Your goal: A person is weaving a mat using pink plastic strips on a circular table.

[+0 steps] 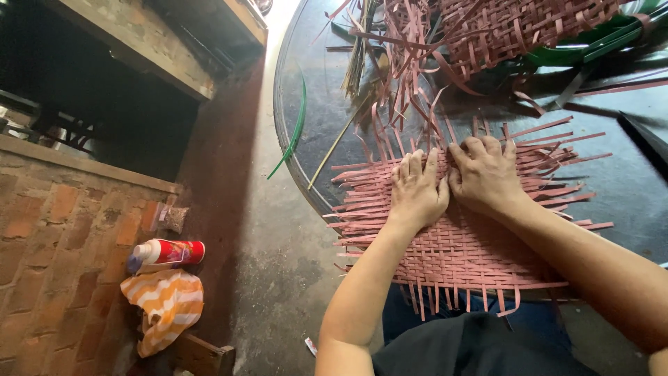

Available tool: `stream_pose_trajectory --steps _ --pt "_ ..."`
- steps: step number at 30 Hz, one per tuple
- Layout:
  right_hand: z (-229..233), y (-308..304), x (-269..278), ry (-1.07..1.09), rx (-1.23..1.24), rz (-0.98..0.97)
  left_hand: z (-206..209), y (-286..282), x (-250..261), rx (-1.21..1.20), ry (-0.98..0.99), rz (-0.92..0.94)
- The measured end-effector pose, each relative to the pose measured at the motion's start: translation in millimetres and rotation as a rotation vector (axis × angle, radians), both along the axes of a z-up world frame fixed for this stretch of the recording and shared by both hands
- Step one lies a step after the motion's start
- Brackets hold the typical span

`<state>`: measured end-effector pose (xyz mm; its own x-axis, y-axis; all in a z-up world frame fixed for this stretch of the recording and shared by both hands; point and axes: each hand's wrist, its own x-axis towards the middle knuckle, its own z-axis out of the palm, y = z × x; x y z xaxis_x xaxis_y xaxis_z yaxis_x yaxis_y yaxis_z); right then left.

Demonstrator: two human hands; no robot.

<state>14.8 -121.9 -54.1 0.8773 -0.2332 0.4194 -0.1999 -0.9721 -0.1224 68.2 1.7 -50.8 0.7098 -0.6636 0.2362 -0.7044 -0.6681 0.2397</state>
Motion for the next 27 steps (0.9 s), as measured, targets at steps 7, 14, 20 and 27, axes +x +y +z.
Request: stream_pose_trajectory --steps 7,14,20,27 --pt "7 0 -2 -0.071 -0.091 -0.008 4 0 -1 -0.052 -0.028 0.005" --pt "11 0 -4 -0.134 -0.135 0.025 20 16 2 -0.227 0.030 0.083" --pt "19 0 -8 -0.110 -0.204 0.036 35 49 18 0.159 0.266 0.226" --pt "25 0 -11 -0.137 -0.292 0.093 41 49 14 0.169 0.257 0.174"
